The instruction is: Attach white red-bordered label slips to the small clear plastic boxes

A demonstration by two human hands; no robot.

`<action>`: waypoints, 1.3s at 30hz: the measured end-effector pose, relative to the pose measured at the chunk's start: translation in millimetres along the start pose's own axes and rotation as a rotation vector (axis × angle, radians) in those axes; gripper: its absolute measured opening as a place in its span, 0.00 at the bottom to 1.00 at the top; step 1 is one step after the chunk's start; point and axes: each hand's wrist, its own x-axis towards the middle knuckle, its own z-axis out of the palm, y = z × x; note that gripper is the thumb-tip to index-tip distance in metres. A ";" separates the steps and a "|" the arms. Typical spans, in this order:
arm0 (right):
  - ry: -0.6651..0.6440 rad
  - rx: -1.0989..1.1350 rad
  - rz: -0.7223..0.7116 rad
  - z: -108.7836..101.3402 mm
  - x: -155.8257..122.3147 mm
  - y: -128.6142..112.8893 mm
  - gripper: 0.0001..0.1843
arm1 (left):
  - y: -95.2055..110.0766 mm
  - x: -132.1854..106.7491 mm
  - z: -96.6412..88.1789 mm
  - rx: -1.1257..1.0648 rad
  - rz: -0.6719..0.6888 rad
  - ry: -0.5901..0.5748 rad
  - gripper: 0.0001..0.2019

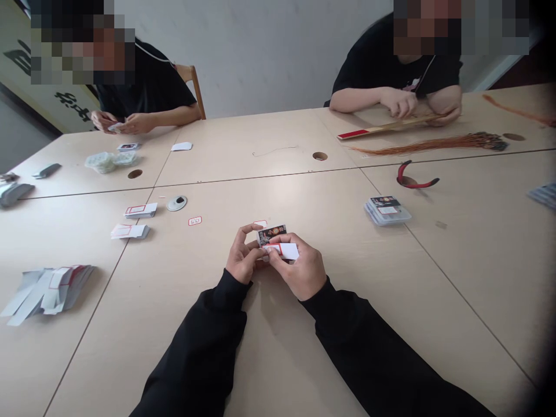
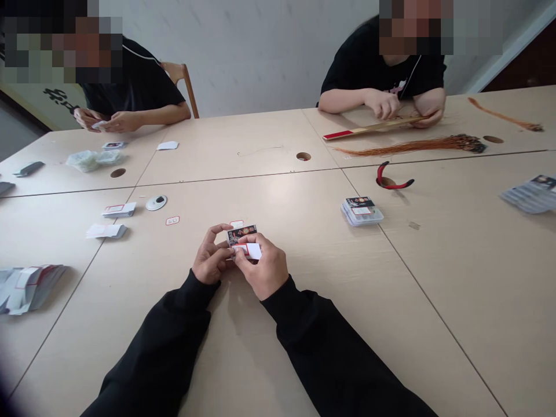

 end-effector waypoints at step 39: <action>0.005 -0.030 -0.025 -0.1 0.3 0.4 0.06 | -1.3 -0.8 1.0 0.039 0.033 0.001 0.23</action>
